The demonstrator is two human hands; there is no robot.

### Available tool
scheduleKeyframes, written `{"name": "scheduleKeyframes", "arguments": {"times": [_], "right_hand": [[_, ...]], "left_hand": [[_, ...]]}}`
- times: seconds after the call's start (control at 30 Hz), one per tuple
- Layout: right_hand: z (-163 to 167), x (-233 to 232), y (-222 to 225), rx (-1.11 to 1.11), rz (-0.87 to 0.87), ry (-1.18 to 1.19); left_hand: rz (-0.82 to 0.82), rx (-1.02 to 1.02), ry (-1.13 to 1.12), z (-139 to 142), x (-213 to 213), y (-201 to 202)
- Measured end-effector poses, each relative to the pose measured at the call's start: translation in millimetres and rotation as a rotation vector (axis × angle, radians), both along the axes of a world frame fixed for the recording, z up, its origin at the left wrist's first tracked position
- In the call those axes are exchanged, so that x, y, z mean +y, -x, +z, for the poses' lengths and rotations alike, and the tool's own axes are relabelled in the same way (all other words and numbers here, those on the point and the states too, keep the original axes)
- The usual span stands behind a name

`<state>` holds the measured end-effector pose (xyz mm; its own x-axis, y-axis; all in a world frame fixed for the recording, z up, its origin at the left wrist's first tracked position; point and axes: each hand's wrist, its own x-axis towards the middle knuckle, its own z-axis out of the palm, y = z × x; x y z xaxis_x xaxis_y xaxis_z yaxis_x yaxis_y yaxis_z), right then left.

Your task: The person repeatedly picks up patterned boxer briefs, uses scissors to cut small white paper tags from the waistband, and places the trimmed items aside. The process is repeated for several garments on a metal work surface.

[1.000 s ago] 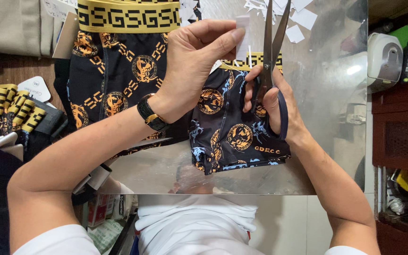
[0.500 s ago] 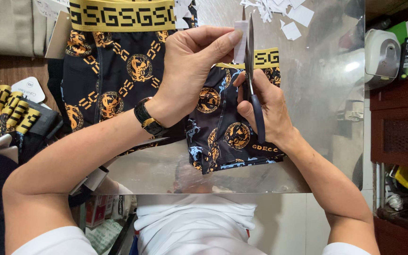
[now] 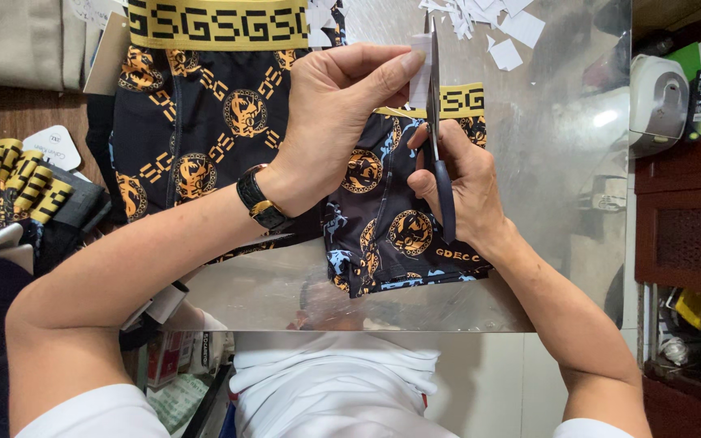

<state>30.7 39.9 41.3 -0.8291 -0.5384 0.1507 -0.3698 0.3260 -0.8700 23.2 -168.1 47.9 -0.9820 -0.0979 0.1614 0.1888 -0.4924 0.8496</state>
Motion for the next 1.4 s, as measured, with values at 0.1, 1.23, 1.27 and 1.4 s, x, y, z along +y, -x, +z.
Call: {"name": "scheduleKeyframes", "arguments": {"times": [0.1,1.23,1.27,1.4], "right_hand": [[0,1,0,0.021,-0.004,0.000],[14,53,38,-0.132,0.185,-0.083],[14,55,39,-0.120,0.182,-0.098],[13,57,41,-0.156,0.127,-0.160]], "left_hand": [[-0.005,0.005,0.018,1,-1,0],[-0.188,-0.023,0.227,8,-22,12],[-0.197,-0.026,0.229,8,-22,13],[-0.210,-0.027,0.268,5,-25,15]]}}
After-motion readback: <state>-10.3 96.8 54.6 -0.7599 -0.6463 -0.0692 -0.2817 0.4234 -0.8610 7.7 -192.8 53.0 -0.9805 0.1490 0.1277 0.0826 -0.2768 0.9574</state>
